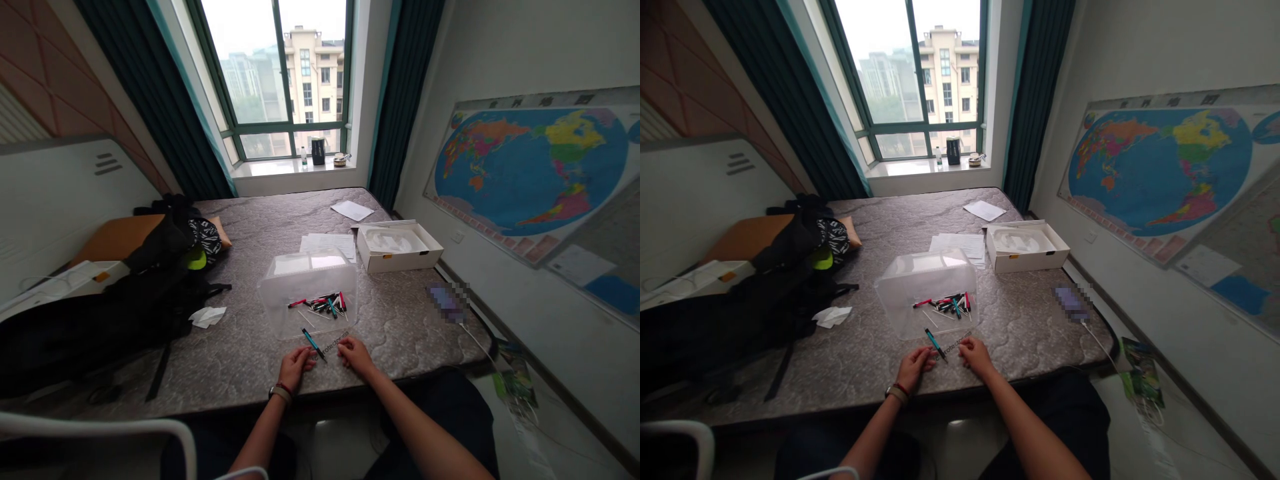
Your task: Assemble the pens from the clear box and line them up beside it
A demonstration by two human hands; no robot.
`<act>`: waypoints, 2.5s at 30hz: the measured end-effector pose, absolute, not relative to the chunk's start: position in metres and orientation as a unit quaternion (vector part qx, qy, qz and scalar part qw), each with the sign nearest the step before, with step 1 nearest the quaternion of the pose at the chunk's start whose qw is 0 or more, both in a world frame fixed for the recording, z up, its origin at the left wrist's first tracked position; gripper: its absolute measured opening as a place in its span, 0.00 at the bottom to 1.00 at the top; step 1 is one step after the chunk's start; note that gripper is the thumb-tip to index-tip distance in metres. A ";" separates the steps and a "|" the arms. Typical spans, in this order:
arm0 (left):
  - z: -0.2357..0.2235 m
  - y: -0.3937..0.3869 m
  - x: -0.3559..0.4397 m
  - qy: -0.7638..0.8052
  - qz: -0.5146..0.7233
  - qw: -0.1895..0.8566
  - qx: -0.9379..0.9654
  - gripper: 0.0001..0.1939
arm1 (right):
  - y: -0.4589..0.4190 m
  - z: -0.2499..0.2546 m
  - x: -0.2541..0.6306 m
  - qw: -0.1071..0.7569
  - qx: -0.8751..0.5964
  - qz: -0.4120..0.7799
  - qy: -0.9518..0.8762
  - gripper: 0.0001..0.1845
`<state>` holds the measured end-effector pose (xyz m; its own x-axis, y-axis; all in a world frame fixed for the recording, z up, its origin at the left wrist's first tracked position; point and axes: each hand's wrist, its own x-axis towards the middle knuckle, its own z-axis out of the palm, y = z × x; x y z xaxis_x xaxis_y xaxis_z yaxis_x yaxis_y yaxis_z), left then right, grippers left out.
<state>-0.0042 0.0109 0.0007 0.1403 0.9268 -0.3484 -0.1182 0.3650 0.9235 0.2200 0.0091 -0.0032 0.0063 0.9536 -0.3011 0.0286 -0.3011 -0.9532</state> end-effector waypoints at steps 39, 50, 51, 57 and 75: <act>0.007 0.003 0.004 0.532 0.393 0.568 0.490 0.24 | 0.005 -0.009 0.197 0.387 -0.630 0.441 -0.510 0.15; 0.003 0.010 0.001 0.686 0.335 0.350 0.543 0.21 | 0.013 -0.010 0.207 0.408 -0.583 0.555 -0.430 0.18; 0.007 0.015 0.002 0.710 0.309 0.343 0.531 0.23 | 0.013 -0.010 0.207 0.408 -0.584 0.555 -0.428 0.18; 0.037 0.038 0.021 0.749 0.087 0.278 0.595 0.19 | 0.011 -0.007 0.205 0.402 -0.586 0.547 -0.442 0.20; 0.053 0.001 0.025 0.507 0.050 0.252 0.823 0.19 | 0.003 -0.005 0.203 0.340 -0.575 0.526 -0.526 0.29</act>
